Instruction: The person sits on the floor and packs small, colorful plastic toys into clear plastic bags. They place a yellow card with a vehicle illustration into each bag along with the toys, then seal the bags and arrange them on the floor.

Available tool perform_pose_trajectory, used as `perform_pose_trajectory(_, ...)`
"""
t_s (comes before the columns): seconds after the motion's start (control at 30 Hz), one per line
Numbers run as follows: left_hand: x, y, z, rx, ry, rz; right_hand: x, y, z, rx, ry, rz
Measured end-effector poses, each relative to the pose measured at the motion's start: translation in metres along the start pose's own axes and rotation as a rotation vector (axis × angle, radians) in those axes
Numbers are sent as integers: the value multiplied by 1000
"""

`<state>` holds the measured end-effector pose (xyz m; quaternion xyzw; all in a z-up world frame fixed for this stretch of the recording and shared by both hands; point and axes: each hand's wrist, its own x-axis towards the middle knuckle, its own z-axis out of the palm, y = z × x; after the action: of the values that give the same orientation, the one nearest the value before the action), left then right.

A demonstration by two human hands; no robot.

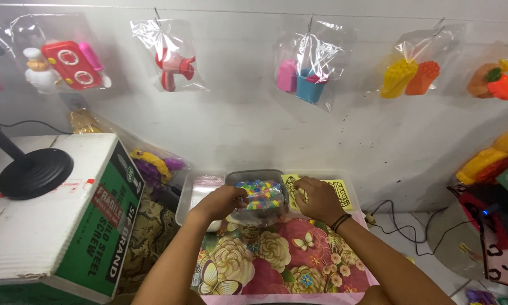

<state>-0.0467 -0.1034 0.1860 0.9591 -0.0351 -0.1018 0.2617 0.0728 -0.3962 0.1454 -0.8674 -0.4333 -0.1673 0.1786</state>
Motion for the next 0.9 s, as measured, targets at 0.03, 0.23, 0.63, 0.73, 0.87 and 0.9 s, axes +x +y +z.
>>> perform_pose_trajectory(0.03,0,-2,0,-5,-5,-4,0,-8,-7,50,-9,66)
perform_pose_trajectory(0.23,-3,-4,0,3,-1,-12,9,-14,-13,321,-33,255)
perform_pose_trajectory(0.63,4,-11,4,45,-13,-24,8,-15,-19,802,1,543)
perform_pose_trajectory(0.73,6,-13,5,55,-12,-26,8,-14,-21,835,-7,555)
perform_pose_trajectory(0.87,8,-15,8,58,-9,-35,7,-8,-15,875,-5,569)
perform_pose_trajectory(0.9,5,-11,6,58,-10,-35,7,-10,-18,876,-6,570)
